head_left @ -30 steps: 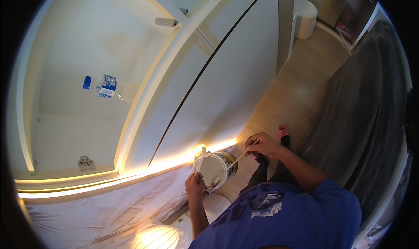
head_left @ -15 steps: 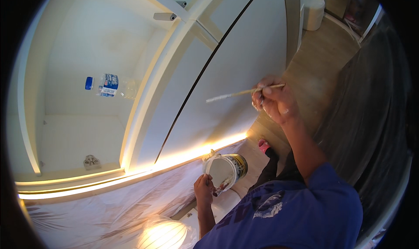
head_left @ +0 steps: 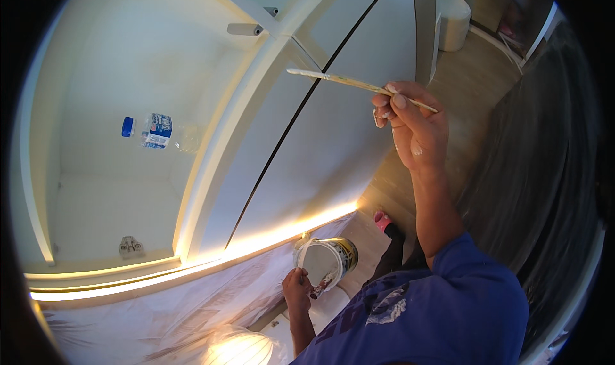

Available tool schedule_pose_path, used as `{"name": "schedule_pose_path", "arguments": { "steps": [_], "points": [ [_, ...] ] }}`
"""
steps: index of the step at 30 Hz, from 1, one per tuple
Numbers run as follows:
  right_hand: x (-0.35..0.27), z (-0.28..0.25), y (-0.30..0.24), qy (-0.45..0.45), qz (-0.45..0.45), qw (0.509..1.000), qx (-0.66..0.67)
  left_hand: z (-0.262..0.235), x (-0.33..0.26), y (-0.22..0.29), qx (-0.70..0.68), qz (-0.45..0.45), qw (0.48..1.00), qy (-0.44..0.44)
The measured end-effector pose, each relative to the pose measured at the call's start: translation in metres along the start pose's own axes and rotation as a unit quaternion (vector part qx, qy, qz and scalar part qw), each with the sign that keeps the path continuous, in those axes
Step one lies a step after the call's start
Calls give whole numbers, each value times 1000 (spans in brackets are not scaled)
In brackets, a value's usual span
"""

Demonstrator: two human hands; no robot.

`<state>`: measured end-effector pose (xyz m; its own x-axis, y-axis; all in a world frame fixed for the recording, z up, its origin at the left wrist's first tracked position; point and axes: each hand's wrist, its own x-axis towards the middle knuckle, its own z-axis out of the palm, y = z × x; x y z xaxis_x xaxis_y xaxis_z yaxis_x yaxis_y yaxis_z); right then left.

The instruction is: The person paints the inner edges and trim of a white cabinet assembly using a thin brush dipped into a white plastic container of paint.

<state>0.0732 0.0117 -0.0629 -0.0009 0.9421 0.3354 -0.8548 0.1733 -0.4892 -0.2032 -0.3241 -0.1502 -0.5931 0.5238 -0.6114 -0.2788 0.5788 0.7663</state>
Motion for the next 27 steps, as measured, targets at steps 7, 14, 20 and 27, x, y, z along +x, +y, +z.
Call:
{"name": "schedule_pose_path", "arguments": {
  "steps": [7, 14, 20, 27],
  "points": [
    [10, -11, 3, -6, -1, 993, 120, -3, 0, 0, 6, -4, 1000, 5],
    [14, 12, 13, 38, -9, 995, 90, -10, 4, -10, -9, -8, 1000, -1],
    [17, 15, 30, -39, -58, 996, 64, -9, 2, -12, 1, -6, 1000, 0],
    [15, 39, 53, -13, -128, 985, -117, -9, -1, -12, -2, -13, 1000, 14]
  ]
}}
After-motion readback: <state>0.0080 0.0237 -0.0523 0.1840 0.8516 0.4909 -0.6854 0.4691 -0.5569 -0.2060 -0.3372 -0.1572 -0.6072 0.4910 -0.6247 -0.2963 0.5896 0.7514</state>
